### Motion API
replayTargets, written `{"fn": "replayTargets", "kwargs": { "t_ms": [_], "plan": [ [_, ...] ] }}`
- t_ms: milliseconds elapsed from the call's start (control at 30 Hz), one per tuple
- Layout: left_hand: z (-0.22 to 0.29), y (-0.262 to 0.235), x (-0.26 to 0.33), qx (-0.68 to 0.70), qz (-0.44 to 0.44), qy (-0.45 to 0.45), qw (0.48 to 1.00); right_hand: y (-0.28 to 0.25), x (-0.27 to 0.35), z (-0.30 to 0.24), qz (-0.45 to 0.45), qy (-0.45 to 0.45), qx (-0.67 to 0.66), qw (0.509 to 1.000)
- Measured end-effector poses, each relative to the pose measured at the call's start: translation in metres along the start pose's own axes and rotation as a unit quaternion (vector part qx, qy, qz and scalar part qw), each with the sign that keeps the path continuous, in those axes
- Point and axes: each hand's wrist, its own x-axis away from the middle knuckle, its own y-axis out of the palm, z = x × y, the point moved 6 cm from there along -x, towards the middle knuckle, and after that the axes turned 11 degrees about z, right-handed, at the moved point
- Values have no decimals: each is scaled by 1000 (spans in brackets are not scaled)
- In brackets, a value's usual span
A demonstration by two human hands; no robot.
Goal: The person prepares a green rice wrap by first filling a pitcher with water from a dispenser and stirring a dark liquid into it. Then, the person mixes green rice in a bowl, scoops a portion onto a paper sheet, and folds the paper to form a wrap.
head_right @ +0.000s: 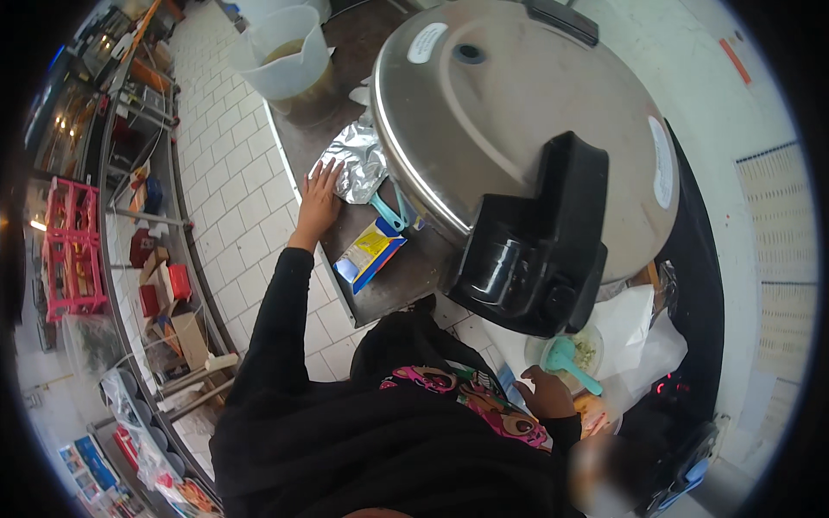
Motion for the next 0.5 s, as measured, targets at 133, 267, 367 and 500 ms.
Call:
{"fn": "replayTargets", "kwargs": {
  "t_ms": [133,267,367,500],
  "plan": [
    [-10,6,-21,16,-4,14,1000,9,15,2,30,12,-34,999],
    [-30,-26,-25,167,36,-114,979,18,21,-5,-2,14,-22,1000],
    [-61,-64,0,108,133,-79,982,14,13,-23,46,-34,-15,998],
    [-102,-147,54,155,61,-187,968,8,-5,-54,108,-116,-33,987]
  ]
}}
